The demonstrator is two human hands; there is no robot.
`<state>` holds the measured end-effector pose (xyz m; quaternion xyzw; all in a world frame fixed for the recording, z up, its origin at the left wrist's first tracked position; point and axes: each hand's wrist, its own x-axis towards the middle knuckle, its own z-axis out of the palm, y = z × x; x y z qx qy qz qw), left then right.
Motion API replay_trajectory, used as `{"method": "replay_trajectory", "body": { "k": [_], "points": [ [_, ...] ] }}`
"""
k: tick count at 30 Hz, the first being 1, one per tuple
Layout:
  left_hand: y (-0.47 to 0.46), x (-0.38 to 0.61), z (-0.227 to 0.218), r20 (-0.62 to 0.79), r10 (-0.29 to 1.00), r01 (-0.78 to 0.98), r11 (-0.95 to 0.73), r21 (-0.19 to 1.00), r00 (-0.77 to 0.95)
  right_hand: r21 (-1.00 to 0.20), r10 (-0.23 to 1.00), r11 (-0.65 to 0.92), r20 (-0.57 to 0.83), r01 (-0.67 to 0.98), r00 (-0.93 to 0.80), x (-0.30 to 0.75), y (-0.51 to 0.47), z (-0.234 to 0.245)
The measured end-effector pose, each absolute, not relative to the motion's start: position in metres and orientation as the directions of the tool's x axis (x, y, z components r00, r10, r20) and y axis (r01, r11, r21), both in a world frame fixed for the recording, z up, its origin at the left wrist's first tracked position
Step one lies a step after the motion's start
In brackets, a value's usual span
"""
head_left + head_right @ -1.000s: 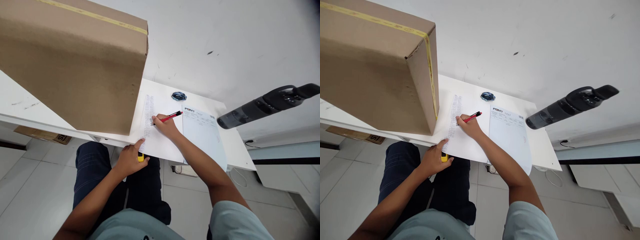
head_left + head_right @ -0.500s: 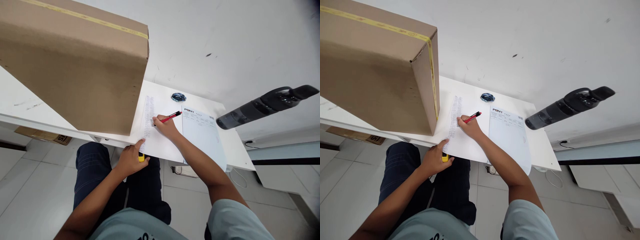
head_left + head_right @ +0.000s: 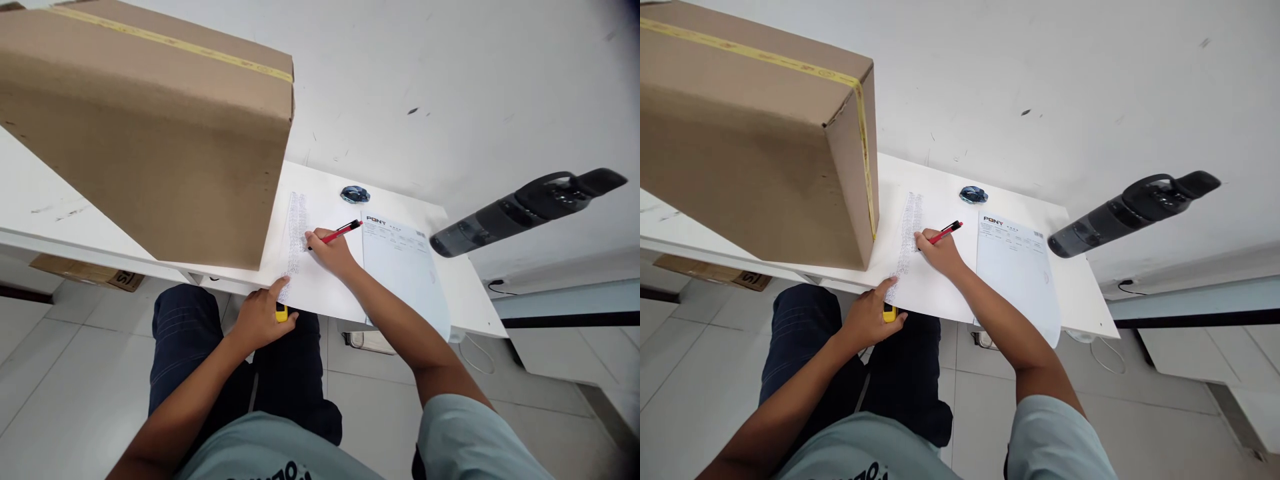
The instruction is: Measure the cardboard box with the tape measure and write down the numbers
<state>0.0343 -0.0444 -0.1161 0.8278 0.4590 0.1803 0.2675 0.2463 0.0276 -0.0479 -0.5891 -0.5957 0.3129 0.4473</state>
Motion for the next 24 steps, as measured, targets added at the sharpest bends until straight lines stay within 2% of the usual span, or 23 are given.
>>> {"method": "replay_trajectory", "body": {
  "k": [8,17,21,24],
  "points": [
    [-0.044,0.033,-0.115,0.061,0.852,0.643,-0.438,0.628,0.521,-0.901,0.972,0.123,0.194,0.415,0.133,0.247,0.027,-0.049],
    [-0.047,0.033,-0.113,0.060,0.851,0.638,-0.436,0.634,0.522,-0.888,0.979,0.116,0.177,0.444,0.098,0.248,0.027,-0.049],
    [-0.046,0.030,-0.115,0.069,0.850,0.635,-0.441,0.634,0.522,-0.853,0.960,0.149,0.245,0.500,0.133,0.247,0.025,-0.051],
    [-0.049,0.021,-0.122,0.139,0.818,0.571,-0.500,0.651,0.558,-0.799,0.929,0.150,0.316,0.582,0.194,0.245,0.022,-0.051]
  ]
}}
